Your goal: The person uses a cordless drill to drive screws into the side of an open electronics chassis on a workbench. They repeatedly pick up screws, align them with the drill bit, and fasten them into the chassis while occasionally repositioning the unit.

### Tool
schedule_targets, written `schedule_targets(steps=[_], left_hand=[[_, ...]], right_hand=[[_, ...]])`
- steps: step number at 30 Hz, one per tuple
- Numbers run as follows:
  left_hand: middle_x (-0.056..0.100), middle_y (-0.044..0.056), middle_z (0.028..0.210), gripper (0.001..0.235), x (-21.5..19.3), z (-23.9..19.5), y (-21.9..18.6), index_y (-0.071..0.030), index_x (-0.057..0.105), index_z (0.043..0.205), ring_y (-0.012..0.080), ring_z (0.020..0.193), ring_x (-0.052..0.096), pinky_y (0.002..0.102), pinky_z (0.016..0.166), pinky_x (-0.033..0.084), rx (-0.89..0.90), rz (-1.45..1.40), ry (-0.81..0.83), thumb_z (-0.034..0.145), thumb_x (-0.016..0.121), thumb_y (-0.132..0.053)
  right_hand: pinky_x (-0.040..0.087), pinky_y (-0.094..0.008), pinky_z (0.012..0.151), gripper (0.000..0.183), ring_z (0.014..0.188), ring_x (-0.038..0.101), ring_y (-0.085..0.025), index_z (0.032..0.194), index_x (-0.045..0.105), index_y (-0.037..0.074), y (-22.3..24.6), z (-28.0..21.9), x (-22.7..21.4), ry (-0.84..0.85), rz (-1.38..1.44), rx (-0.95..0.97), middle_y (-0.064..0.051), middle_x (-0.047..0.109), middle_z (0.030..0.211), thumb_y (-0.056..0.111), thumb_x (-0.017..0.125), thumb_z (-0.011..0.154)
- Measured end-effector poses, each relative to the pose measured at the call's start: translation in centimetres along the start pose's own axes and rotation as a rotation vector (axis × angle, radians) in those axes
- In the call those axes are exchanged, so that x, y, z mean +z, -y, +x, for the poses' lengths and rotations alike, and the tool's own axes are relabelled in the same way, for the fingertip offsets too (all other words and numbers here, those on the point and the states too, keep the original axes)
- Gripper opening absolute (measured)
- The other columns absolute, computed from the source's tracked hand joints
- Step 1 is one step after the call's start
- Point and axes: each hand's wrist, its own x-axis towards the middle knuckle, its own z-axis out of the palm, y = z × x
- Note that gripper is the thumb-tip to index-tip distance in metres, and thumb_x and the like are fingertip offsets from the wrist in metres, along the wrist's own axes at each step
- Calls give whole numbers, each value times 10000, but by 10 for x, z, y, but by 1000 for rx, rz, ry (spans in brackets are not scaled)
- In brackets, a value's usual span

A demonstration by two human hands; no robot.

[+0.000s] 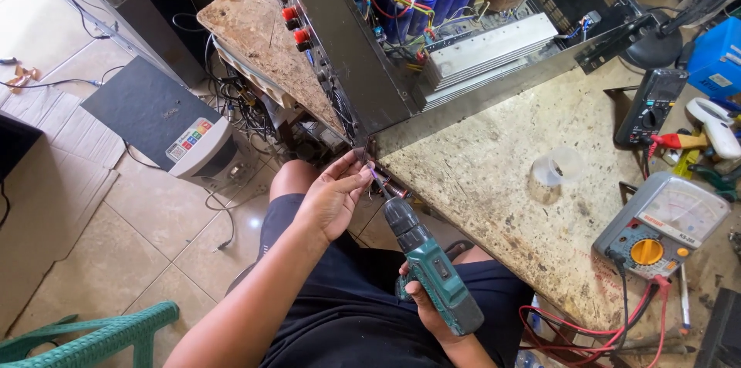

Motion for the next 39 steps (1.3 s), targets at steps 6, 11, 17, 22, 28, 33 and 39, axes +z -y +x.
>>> schedule_targets(steps=[6,11,17,22,28,33,39], left_hand=[[683,101,983,523,-1,5,2,5,680,1258,239,1017,723,300,947,602,16,-6,-15,786,685,232],[678,104,972,525,1,1,0,4,679,1259,263,1035,730,298,943,605,10,-1,-18,788,682,233],[676,99,950,517,4,-2,-2,23,690,1244,262,1043,730,305,960,605,14,-11,-1,782,669,255],[669,124,989,518,-2,6,4,23,660,1261,290,1040,725,325,957,606,15,-45,-20,791,669,241],[689,97,954,493,-1,2,1,-5,657,1233,263,1000,734,316,927,612,-4,-54,-33,793,698,214],[712,116,981,471,-5,5,2,-5,665,1236,247,967,732,308,913,613,-6,-71,-16,812,686,201],[683,127,1008,441,1,-1,-4,1,654,1233,274,991,724,324,918,620,-43,-89,-76,842,656,205]], right_hand=[[560,-351,885,533,954,739,-167,1038,740,126,15,2,5,3,-56,-55,-12,759,1002,625,700,858],[566,-358,899,546,968,737,-174,1054,737,115,5,0,4,-9,-40,-2,-26,761,1010,611,734,825],[599,-377,871,407,916,764,-177,1018,752,128,-4,1,7,-54,-8,29,-9,781,983,449,843,785],[635,-379,880,230,916,772,-197,1057,751,71,10,0,17,-136,8,-62,-78,785,972,230,747,890],[575,-394,929,245,930,713,-182,1043,696,112,27,2,25,-74,-124,-107,-33,713,966,330,591,1000],[521,-389,942,255,921,692,-171,1014,683,134,40,2,25,-40,-238,-145,-8,697,955,345,541,1019],[542,-414,947,318,926,696,-183,1087,653,113,28,1,25,-31,-151,-148,-39,693,970,402,544,1014]])
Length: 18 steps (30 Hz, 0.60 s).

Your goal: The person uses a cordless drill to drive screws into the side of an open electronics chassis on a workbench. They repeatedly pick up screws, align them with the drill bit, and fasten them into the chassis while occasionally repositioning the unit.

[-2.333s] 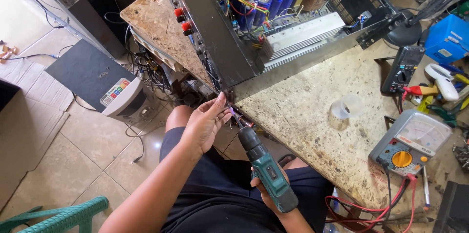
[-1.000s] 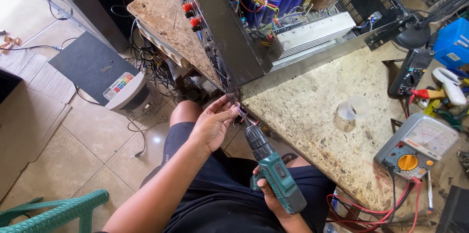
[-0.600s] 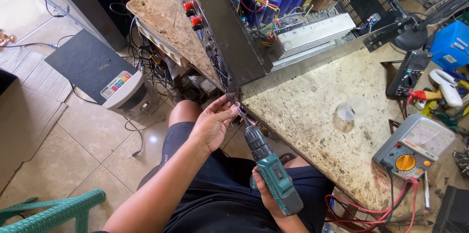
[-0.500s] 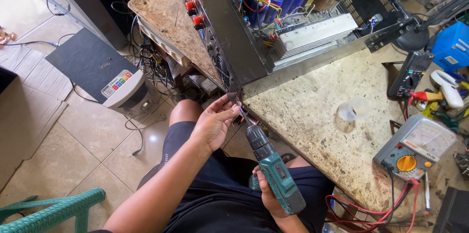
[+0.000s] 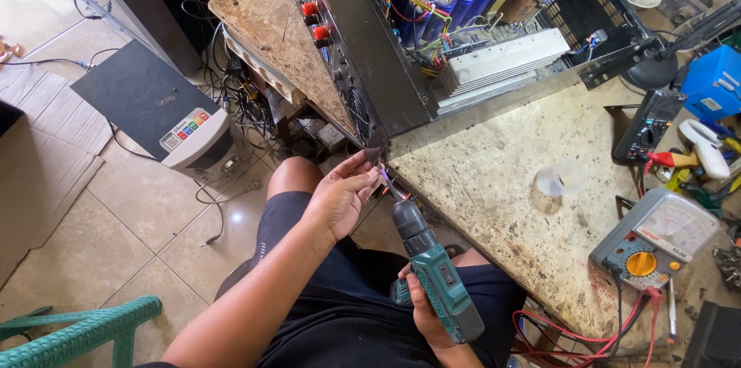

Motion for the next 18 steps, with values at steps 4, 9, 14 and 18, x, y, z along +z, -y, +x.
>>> schedule_targets(steps=[4,9,14,18], left_hand=[[726,194,975,336,5,-5,-4,12,671,1161,302,963,738,323,899,629,-13,-30,1,872,651,182],[726,176,950,323,12,-15,-4,11,673,1148,292,965,746,336,900,637,3,-6,-33,863,682,161],[708,44,831,185,28,-51,-5,-95,628,950,113,725,715,243,695,601,441,680,-149,862,789,-114],[631,110,1025,60,-3,-25,-8,-78,754,1004,219,894,674,327,744,593,1648,1284,80,949,765,-99]], right_hand=[[550,-421,953,282,926,703,-189,1055,675,116,1,0,0,-14,3,22,-32,700,964,368,556,1011],[548,-457,984,320,957,709,-195,1076,691,100,-14,-6,-5,3,25,44,-48,712,979,381,547,1021],[568,-430,970,266,946,725,-197,1073,710,119,-8,-5,-5,-10,21,120,-35,729,971,345,591,998],[567,-443,958,319,973,726,-206,1063,731,126,-16,-12,-12,-18,-17,145,-26,731,1002,395,582,981]])
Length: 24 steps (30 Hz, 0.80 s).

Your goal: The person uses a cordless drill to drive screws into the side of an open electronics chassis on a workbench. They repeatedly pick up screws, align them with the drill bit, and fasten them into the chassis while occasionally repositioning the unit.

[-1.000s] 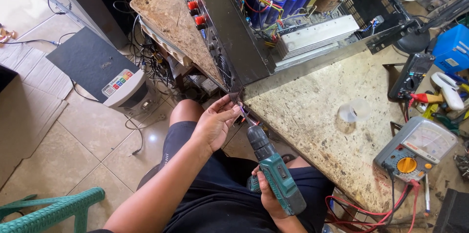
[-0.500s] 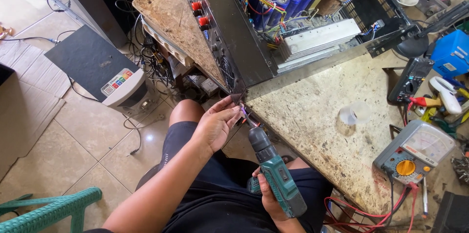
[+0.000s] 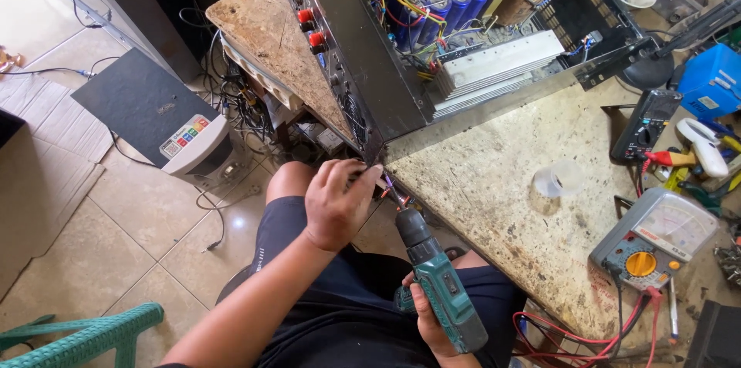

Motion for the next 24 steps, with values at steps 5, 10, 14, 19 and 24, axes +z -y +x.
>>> schedule_targets(steps=[5,10,14,19,24], left_hand=[[621,-60,1028,150,-13,20,14,-235,768,1125,188,976,494,345,811,384,641,526,107,1019,663,-245],[547,-76,1071,79,-11,32,13,-226,690,917,161,974,456,336,806,342,877,663,122,977,639,-220],[544,-59,1106,128,-6,31,18,-242,686,871,160,1016,457,343,830,342,975,719,198,950,588,-220],[502,-47,1119,130,-5,34,24,-219,661,925,161,1032,409,338,853,334,1040,799,208,922,533,-196],[452,-40,1104,130,-4,34,26,-217,633,976,142,1048,392,319,853,347,1018,850,176,953,505,-218]], right_hand=[[552,-403,963,305,943,727,-190,1012,727,122,-3,-6,-4,-40,42,23,-26,734,971,396,596,981],[568,-398,958,291,938,744,-187,1003,741,133,0,-8,-3,-64,31,14,-14,751,965,390,608,977],[569,-389,972,239,954,760,-184,998,757,141,5,-9,-2,-79,74,49,-8,774,972,355,661,954],[588,-380,956,230,956,773,-174,1012,776,146,4,-8,-3,-61,33,56,3,792,979,340,672,947],[604,-382,938,245,955,767,-179,1023,773,130,-1,-8,-1,-67,57,51,-17,792,984,340,676,943]])
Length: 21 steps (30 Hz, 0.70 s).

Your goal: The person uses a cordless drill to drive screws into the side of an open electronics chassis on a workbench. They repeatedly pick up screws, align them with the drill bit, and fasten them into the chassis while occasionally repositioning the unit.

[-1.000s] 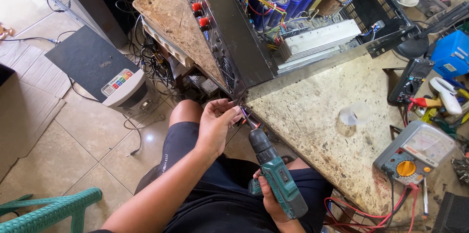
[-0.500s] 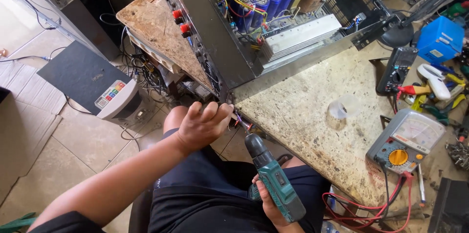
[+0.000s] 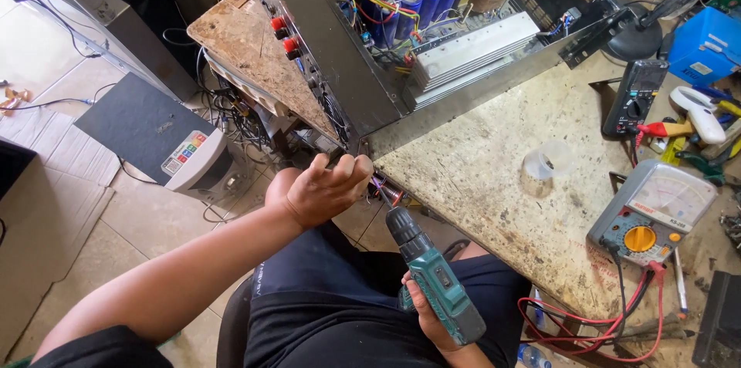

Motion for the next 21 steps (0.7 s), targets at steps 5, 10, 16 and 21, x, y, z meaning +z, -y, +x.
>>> schedule_targets(steps=[5,10,16,21], left_hand=[[553,-19,1176,424,8,-25,-18,-225,703,1196,243,1105,444,400,934,455,-296,-529,-12,843,610,-9],[694,68,979,135,-47,22,-24,-56,680,1016,202,911,655,310,856,557,-1321,-1288,190,930,733,-146],[739,105,979,141,-33,8,-43,-22,684,1014,187,839,738,271,763,640,-1170,-1061,-134,904,769,-42],[728,101,929,66,-16,-2,-41,-19,669,931,216,859,716,309,783,620,-904,-850,-137,921,720,23]], right_hand=[[563,-359,961,216,957,742,-163,1010,750,132,-2,3,2,15,38,-55,-8,759,981,319,651,971],[560,-405,991,249,977,749,-175,1000,766,143,5,9,3,37,27,-46,-6,770,992,359,647,964],[559,-394,974,263,965,739,-183,1007,750,127,8,13,6,57,16,-69,-16,753,980,361,634,974],[567,-393,955,279,962,734,-188,1033,735,116,7,18,7,78,45,-97,-30,740,985,361,611,987]])
